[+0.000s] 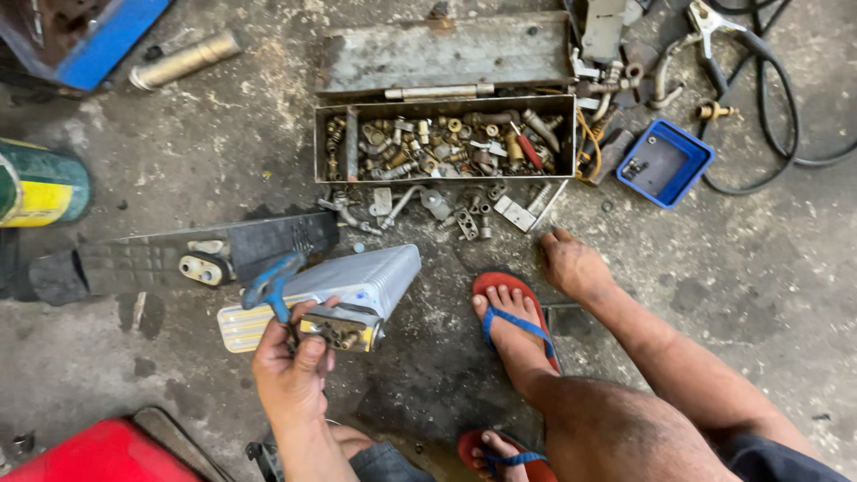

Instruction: The person sits on the floor and assembles a mechanical part using a hammer and various small metal components from a toolbox. They repeatedly hammer a pin into the part and adjust its position.

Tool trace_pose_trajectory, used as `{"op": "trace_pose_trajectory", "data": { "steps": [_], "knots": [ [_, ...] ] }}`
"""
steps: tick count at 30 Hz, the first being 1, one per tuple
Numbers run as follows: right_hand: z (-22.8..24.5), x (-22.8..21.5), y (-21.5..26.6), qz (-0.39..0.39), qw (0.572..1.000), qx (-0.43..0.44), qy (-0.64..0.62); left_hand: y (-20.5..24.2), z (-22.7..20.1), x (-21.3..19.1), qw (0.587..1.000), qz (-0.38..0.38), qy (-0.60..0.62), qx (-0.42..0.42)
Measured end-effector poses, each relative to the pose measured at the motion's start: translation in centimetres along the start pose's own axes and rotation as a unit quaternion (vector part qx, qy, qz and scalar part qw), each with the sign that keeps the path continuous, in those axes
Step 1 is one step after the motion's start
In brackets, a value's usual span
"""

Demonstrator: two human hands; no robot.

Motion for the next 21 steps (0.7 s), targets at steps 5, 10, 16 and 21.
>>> {"op": "trace_pose_trajectory", "data": {
  "steps": [5, 10, 16, 21],
  "knots": [
    [0.9, -1.3, -0.4, 0.023, 1.000, 0.001, -0.014, -0.1, 0.3, -0.1, 1.000, 0.002, 0.008, -0.011],
    [3.3, -5.6, -0.7, -0.020, 0.991, -0.032, -0.129, 0.0, 0.7, -0.5, 1.000, 0.001, 0.008, -0.016],
    [7.5, -11.8, -3.9, -0.048, 0.976, -0.043, -0.210, 0.3, 1.2, -0.9, 1.000, 0.001, 0.000, -0.026],
    [17.3, -14.2, -9.7, -0.122, 0.932, -0.271, -0.206, 0.7, 1.4, -1.2, 1.000, 0.005, 0.002, -0.030]
  ]
}}
Point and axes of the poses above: each hand's wrist, its own y-axis away from the middle knuckle, its own x-axis out of the palm, z = x × y, the point moved 7 cm from there along -y, towards the middle knuckle, and after that the axes turned 7 degrees about x, right-handed, at the moved point
